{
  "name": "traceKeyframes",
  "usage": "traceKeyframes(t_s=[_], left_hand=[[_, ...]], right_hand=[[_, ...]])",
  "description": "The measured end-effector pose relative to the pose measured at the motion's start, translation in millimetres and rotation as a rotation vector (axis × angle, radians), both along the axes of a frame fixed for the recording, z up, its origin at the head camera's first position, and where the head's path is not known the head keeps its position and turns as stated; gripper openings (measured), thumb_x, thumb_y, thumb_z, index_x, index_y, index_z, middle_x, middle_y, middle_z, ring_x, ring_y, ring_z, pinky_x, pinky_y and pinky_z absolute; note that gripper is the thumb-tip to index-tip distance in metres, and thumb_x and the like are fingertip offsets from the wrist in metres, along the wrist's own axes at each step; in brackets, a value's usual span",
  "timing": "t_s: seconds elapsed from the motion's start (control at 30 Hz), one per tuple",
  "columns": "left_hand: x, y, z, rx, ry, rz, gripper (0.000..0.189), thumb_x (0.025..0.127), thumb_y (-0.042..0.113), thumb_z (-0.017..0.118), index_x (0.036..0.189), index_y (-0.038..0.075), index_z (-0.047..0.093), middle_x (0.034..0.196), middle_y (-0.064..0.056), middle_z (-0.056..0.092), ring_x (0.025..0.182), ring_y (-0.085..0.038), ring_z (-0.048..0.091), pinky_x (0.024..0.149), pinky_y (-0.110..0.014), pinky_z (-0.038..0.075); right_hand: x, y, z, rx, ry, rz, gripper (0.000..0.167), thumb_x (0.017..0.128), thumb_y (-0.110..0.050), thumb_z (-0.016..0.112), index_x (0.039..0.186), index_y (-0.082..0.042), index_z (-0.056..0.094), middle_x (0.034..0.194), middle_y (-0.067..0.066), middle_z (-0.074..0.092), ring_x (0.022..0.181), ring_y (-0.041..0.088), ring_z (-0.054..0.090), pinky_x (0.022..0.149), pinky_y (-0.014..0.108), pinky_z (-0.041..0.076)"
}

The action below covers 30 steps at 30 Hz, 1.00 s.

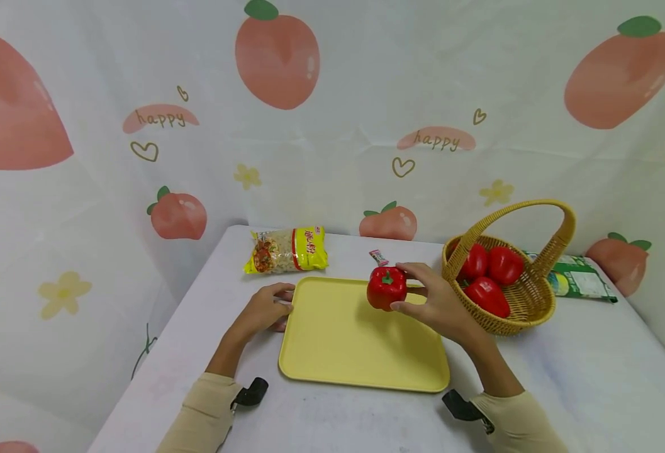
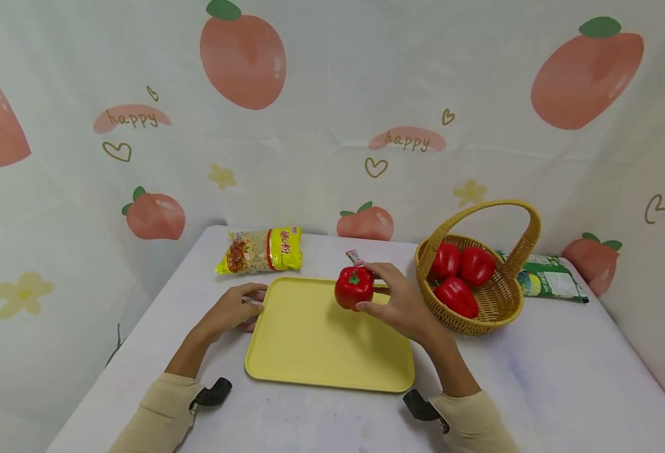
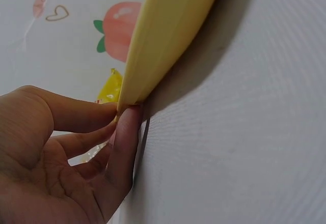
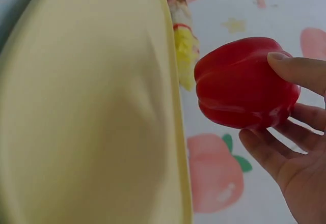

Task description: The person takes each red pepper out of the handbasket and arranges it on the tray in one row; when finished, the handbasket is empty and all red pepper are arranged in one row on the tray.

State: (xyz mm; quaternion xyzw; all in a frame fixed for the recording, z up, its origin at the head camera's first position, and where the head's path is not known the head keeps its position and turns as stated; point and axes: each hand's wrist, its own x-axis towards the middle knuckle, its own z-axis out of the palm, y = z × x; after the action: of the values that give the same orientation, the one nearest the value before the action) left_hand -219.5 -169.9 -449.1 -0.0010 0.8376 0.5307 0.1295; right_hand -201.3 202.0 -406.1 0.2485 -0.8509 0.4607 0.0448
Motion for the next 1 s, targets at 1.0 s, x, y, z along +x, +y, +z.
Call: traceKeyframes(t_s=[1.0], left_hand=[[2.5, 0.0, 3.1, 0.018, -0.017, -0.006, 0.052, 0.098, 0.005, 0.062, 0.15, 0.003, 0.056, 0.138, -0.02, 0.062, 0.1, -0.023, 0.069, 0.067, -0.035, 0.067]], right_hand=[[-20.1, -113.4, -19.3, -0.084, -0.113, 0.161, 0.07, 0.091, -0.01, 0.083, 0.152, -0.003, 0.05, 0.147, 0.012, 0.056, 0.135, 0.03, 0.057, 0.103, 0.051, 0.059]])
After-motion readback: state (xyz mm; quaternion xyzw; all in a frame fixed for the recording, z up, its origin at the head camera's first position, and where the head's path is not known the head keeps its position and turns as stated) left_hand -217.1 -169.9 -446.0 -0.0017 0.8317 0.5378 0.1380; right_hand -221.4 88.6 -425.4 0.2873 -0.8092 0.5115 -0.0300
